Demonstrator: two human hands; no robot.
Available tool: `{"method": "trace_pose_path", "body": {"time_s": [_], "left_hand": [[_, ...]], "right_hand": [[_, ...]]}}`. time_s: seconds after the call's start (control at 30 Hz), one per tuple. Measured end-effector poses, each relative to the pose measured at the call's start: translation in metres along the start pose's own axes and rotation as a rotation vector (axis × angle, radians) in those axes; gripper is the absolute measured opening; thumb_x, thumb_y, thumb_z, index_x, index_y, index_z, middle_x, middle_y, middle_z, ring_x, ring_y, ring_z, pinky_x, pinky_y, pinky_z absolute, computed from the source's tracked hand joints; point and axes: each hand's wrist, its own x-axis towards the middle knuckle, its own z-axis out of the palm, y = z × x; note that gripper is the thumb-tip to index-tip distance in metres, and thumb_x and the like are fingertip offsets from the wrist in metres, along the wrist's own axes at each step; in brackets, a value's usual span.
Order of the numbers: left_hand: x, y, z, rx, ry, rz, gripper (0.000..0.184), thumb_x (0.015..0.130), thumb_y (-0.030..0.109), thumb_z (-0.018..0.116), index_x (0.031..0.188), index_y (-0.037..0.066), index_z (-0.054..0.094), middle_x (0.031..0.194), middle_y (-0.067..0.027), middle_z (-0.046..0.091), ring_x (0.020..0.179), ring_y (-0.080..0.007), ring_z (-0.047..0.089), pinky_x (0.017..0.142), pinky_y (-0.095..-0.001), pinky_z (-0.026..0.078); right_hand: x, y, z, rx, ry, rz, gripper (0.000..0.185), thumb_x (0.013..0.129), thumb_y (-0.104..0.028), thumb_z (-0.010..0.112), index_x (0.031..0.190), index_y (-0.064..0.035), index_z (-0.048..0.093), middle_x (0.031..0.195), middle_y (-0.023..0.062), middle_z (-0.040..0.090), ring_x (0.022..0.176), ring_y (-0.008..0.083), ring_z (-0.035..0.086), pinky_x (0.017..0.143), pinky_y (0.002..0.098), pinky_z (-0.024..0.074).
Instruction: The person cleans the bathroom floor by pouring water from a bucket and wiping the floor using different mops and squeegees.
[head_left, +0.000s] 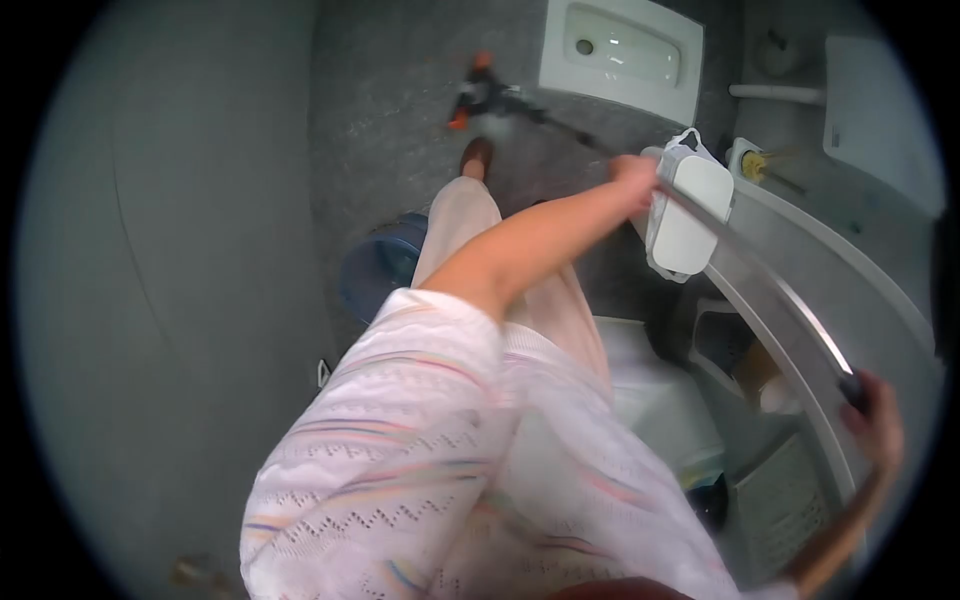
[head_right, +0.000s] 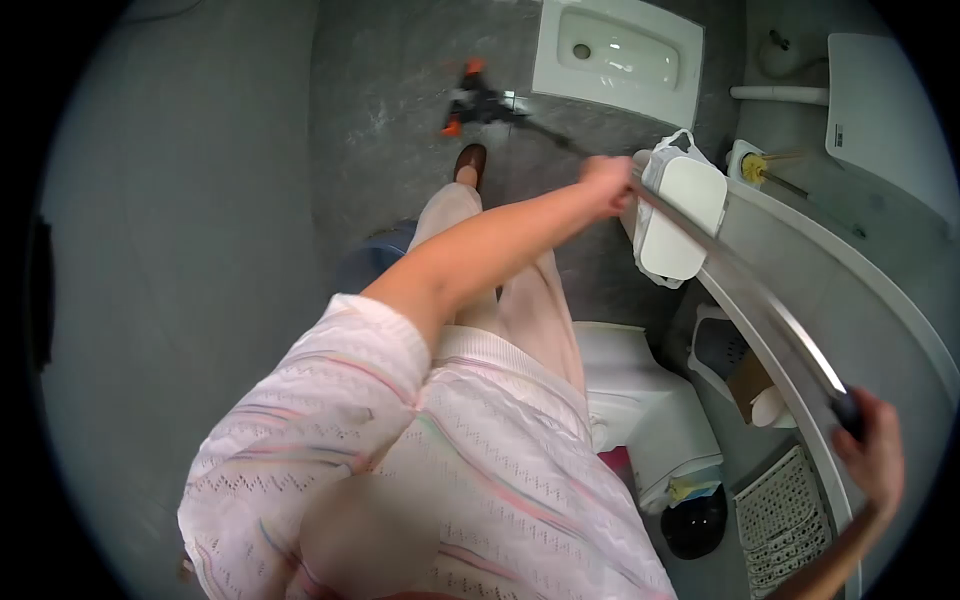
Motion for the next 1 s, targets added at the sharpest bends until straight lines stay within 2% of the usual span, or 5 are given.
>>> {"method": "trace_pose_path", "body": {"time_s": [0.33, 0.53, 0.63, 0.7, 1.0], "left_hand": [[-0.050, 0.019, 0.061, 0.078, -0.696, 0.192, 0.025, 0.079, 0.021, 0.050, 0.084, -0.003, 0.054, 0.055, -0.0138, 0.050, 0.041, -0.0233, 0.052, 0.034, -0.0361, 0.042], [0.010, -0.067, -0.166, 0.149, 0.050, 0.106, 0.015, 0.074, 0.014, 0.055, 0.082, 0.004, 0.061, 0.082, -0.0125, 0.058, 0.070, -0.0222, 0.061, 0.054, -0.0341, 0.051], [-0.006, -0.115, -0.278, 0.812, 0.451, 0.175, 0.025, 0.071, 0.021, 0.059, 0.090, 0.005, 0.064, 0.101, -0.0157, 0.058, 0.093, -0.0292, 0.056, 0.080, -0.0364, 0.046], [-0.002, -0.143, -0.323, 0.872, 0.456, -0.088, 0.025, 0.076, 0.015, 0.048, 0.098, 0.006, 0.058, 0.103, -0.0132, 0.057, 0.099, -0.0291, 0.053, 0.080, -0.0387, 0.044], [0.095, -0.209, -0.385, 1.331, 0.120, 0.027, 0.031, 0.076, 0.020, 0.046, 0.102, 0.010, 0.060, 0.114, -0.0097, 0.051, 0.117, -0.0287, 0.034, 0.095, -0.0450, 0.027]], "right_hand": [[-0.027, -0.092, -0.155, -0.343, -0.184, 0.437, 0.013, 0.079, -0.015, 0.049, 0.086, -0.0074, 0.056, 0.054, -0.0012, 0.040, 0.044, 0.0073, 0.035, 0.038, 0.0242, 0.0294], [0.021, -0.026, -0.208, -0.058, -0.148, 0.623, 0.016, 0.086, -0.019, 0.038, 0.077, -0.0138, 0.050, 0.055, -0.0058, 0.035, 0.038, 0.0053, 0.031, 0.031, 0.0192, 0.0233], [0.076, -0.063, -0.184, -0.277, -0.054, 0.486, 0.010, 0.078, -0.014, 0.043, 0.074, -0.0077, 0.050, 0.053, -0.0010, 0.039, 0.039, 0.0085, 0.037, 0.032, 0.0232, 0.0280], [0.110, -0.087, -0.163, -0.362, -0.021, 0.422, 0.007, 0.072, -0.010, 0.047, 0.071, -0.0036, 0.050, 0.052, 0.0021, 0.042, 0.039, 0.0106, 0.041, 0.032, 0.0258, 0.0311], [0.189, -0.159, -0.104, -0.534, -0.002, 0.489, 0.009, 0.060, -0.005, 0.051, 0.055, -0.0017, 0.044, 0.040, 0.0024, 0.039, 0.029, 0.0105, 0.038, 0.026, 0.0263, 0.0298]]}}
